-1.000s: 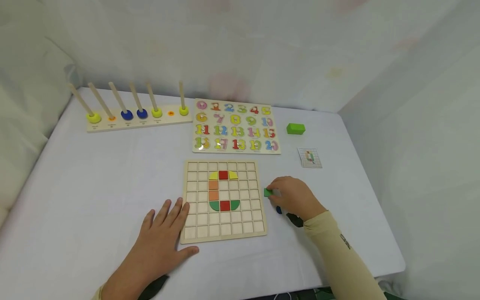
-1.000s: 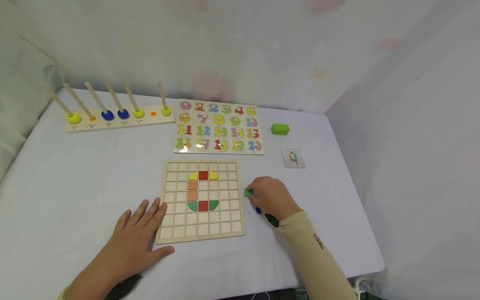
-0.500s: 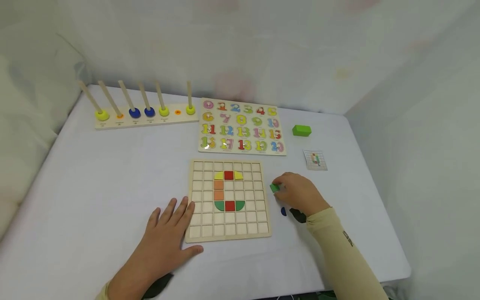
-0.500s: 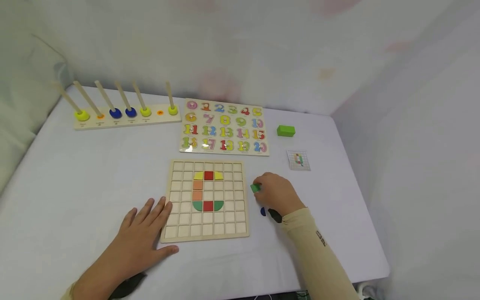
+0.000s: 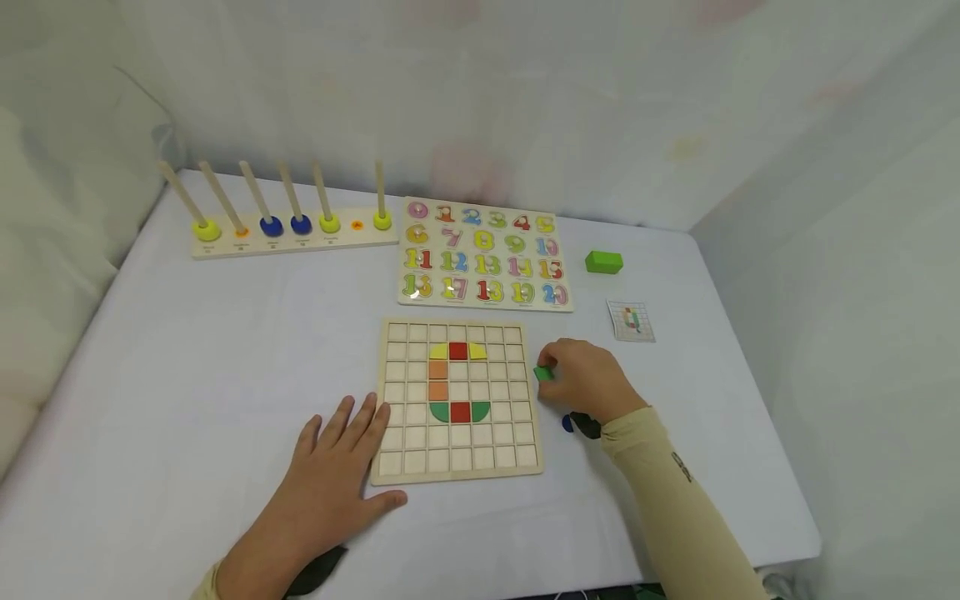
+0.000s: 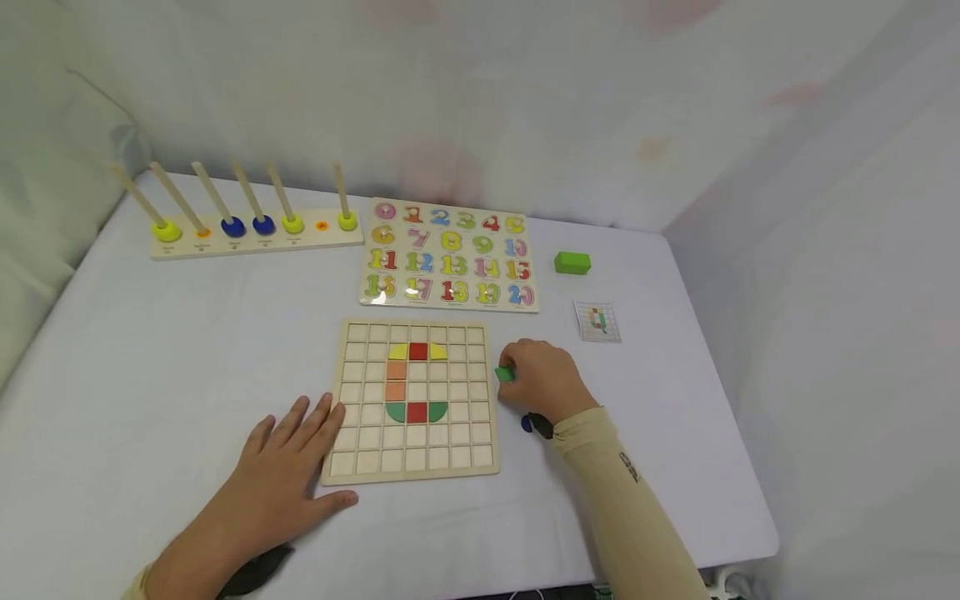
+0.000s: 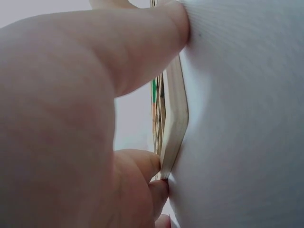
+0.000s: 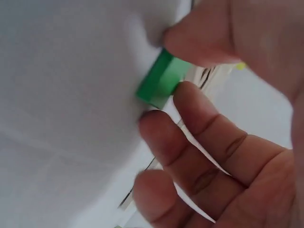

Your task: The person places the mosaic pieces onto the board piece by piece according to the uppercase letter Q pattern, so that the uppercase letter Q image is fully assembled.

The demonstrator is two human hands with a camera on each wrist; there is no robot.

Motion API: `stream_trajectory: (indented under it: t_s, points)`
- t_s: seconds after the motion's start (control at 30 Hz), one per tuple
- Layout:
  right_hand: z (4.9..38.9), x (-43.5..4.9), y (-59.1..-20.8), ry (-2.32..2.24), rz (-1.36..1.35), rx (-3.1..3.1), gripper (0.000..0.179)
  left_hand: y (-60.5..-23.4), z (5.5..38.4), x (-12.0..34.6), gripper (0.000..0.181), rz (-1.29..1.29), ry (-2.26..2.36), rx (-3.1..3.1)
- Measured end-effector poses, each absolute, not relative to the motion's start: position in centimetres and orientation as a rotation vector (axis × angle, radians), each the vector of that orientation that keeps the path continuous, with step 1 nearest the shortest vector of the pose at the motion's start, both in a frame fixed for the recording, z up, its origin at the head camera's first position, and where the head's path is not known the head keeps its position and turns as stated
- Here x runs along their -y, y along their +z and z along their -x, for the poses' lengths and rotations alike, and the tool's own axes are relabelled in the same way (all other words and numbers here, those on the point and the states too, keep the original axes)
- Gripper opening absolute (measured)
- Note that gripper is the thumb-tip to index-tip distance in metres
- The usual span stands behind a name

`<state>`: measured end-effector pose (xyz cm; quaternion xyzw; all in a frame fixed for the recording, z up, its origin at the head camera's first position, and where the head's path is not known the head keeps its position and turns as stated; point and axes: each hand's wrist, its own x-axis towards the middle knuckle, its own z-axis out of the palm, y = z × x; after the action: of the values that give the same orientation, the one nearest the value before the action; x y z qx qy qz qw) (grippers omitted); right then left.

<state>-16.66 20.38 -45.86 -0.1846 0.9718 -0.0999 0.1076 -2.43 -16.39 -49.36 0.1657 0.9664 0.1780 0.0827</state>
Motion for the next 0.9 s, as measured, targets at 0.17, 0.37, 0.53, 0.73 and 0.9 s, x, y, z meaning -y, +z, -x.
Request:
stream_trajectory:
  t_s: [0.17, 0.37, 0.53, 0.73, 0.9]
  points:
    - [16.76, -20.10, -45.82, -0.274, 0.542, -2.864, 0.026, -49.33, 2.42, 16.38, 0.117, -0.494, 0.526, -2.893]
    - [16.70, -20.06, -45.59, -0.224, 0.529, -2.895, 0.021, -49.44, 2.40, 16.38, 0.117, -0.506, 0.521, -2.906]
    - [16.52, -20.15, -45.53, -0.229, 0.523, -2.893, 0.020, -49.49, 2.26, 16.41, 0.117, -0.502, 0.525, -2.903]
    - [16.44, -20.11, -45.49, -0.276, 0.552, -2.899, 0.021, -49.44, 2.24, 16.43, 0.117, -0.499, 0.524, -2.901]
    - [16.43, -20.20, -45.31, -0.257, 0.625, -2.897, 0.022, -49.36, 2.29, 16.35, 0.117, -0.503, 0.521, -2.897]
